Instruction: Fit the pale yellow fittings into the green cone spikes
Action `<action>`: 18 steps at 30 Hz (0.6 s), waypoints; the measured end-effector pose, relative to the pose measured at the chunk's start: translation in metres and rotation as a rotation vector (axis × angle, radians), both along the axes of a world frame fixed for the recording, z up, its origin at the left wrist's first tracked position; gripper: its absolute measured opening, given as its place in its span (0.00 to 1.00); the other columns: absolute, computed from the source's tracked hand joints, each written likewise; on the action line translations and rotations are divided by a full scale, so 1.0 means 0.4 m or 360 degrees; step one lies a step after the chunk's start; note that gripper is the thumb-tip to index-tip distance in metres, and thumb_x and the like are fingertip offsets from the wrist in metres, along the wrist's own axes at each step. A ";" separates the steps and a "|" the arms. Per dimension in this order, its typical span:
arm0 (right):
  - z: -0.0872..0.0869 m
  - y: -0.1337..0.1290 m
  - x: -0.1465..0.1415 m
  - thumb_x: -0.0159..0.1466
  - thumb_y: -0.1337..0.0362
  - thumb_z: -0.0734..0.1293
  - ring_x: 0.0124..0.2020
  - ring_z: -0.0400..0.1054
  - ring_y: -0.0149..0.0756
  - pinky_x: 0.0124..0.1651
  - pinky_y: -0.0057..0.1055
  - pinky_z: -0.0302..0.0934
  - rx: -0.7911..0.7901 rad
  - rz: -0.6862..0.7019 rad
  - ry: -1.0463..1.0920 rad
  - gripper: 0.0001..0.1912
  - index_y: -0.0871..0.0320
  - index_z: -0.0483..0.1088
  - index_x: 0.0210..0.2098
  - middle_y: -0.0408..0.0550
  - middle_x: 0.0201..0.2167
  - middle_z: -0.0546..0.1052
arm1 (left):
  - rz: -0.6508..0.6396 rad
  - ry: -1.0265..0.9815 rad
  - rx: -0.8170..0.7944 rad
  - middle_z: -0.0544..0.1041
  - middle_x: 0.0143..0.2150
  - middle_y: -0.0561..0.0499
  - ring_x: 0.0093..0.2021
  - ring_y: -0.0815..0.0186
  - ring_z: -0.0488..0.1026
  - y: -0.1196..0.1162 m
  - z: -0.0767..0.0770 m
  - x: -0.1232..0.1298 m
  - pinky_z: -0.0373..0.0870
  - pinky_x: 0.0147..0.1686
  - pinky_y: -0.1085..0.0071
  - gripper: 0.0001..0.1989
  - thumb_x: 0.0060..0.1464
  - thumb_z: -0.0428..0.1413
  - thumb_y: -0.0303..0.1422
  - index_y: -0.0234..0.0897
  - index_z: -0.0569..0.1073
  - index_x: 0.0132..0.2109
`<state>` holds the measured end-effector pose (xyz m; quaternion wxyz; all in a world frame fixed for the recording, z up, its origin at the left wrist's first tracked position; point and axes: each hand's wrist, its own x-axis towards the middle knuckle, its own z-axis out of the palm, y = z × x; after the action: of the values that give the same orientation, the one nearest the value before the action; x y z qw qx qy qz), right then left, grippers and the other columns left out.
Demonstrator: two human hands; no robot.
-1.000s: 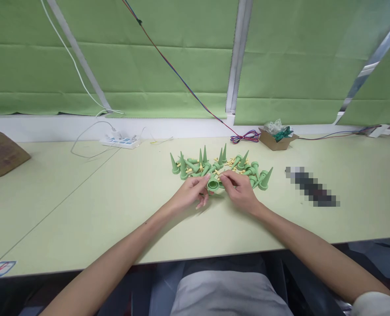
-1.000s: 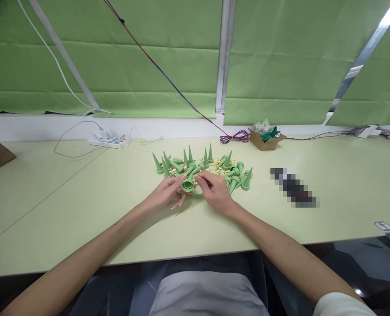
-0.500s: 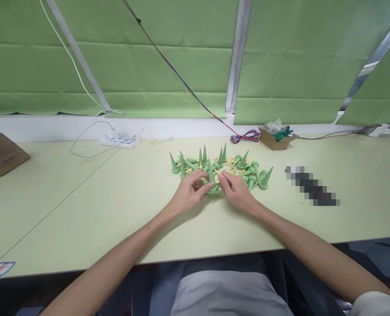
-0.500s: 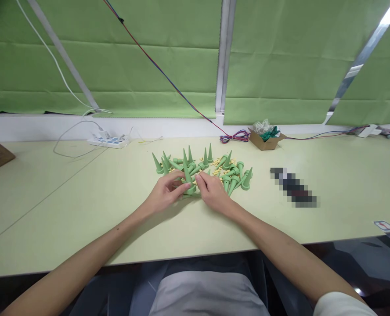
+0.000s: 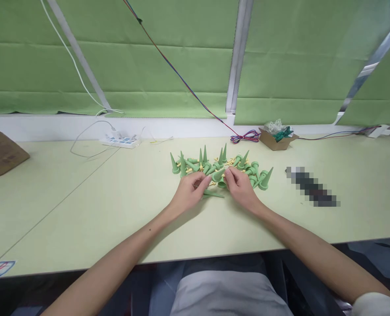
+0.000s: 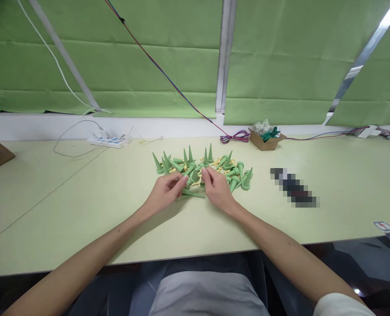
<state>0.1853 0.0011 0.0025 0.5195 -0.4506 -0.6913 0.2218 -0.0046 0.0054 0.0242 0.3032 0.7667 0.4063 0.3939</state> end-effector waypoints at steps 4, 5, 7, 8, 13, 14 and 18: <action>0.002 -0.002 0.000 0.73 0.53 0.56 0.23 0.52 0.30 0.28 0.30 0.50 0.0048 0.0034 -0.0023 0.21 0.54 0.54 0.26 0.39 0.21 0.58 | -0.0197 -0.0081 -0.0477 0.67 0.17 0.54 0.16 0.72 0.63 0.008 -0.004 -0.003 0.60 0.19 0.73 0.30 0.63 0.46 0.55 0.34 0.71 0.27; 0.003 -0.003 -0.001 0.73 0.53 0.56 0.23 0.52 0.30 0.28 0.30 0.50 0.0064 0.0058 -0.0045 0.20 0.55 0.55 0.26 0.38 0.21 0.58 | -0.0251 -0.0115 -0.0555 0.70 0.19 0.52 0.16 0.72 0.64 0.010 -0.005 -0.004 0.59 0.18 0.73 0.31 0.62 0.47 0.56 0.33 0.72 0.27; 0.005 -0.006 -0.003 0.72 0.54 0.57 0.23 0.52 0.30 0.28 0.30 0.50 0.0087 0.0115 -0.0078 0.19 0.55 0.57 0.27 0.38 0.21 0.59 | -0.0321 -0.0167 -0.0646 0.72 0.22 0.50 0.17 0.71 0.66 0.013 -0.005 -0.005 0.59 0.17 0.74 0.31 0.61 0.48 0.57 0.33 0.72 0.27; 0.006 -0.007 -0.003 0.72 0.55 0.58 0.23 0.52 0.30 0.28 0.30 0.50 0.0089 0.0145 -0.0086 0.18 0.55 0.59 0.28 0.39 0.21 0.60 | -0.0332 -0.0185 -0.0663 0.73 0.22 0.50 0.17 0.71 0.67 0.013 -0.005 -0.005 0.59 0.17 0.74 0.30 0.61 0.49 0.56 0.33 0.71 0.26; 0.009 -0.009 0.000 0.72 0.57 0.58 0.24 0.55 0.30 0.28 0.30 0.50 0.0090 0.0221 -0.0082 0.15 0.56 0.64 0.30 0.40 0.23 0.64 | -0.0289 -0.0161 -0.0615 0.69 0.18 0.53 0.17 0.71 0.65 0.012 0.000 -0.012 0.60 0.18 0.73 0.26 0.60 0.52 0.54 0.35 0.69 0.26; 0.010 -0.009 0.001 0.72 0.57 0.58 0.24 0.55 0.30 0.29 0.30 0.50 0.0092 0.0227 -0.0081 0.15 0.56 0.64 0.30 0.40 0.23 0.65 | -0.0280 -0.0152 -0.0596 0.69 0.18 0.53 0.17 0.71 0.65 0.011 0.001 -0.013 0.60 0.19 0.73 0.25 0.60 0.53 0.53 0.36 0.68 0.27; 0.011 -0.010 0.000 0.72 0.57 0.58 0.24 0.55 0.30 0.29 0.30 0.50 0.0078 0.0231 -0.0083 0.17 0.56 0.61 0.29 0.40 0.23 0.63 | -0.0222 -0.0096 -0.0479 0.67 0.18 0.56 0.18 0.71 0.63 0.006 0.002 -0.012 0.59 0.21 0.73 0.21 0.60 0.55 0.50 0.36 0.68 0.31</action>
<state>0.1855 -0.0027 0.0070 0.4948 -0.3921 -0.7406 0.2300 -0.0093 0.0077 0.0251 0.4534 0.7268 0.3972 0.3294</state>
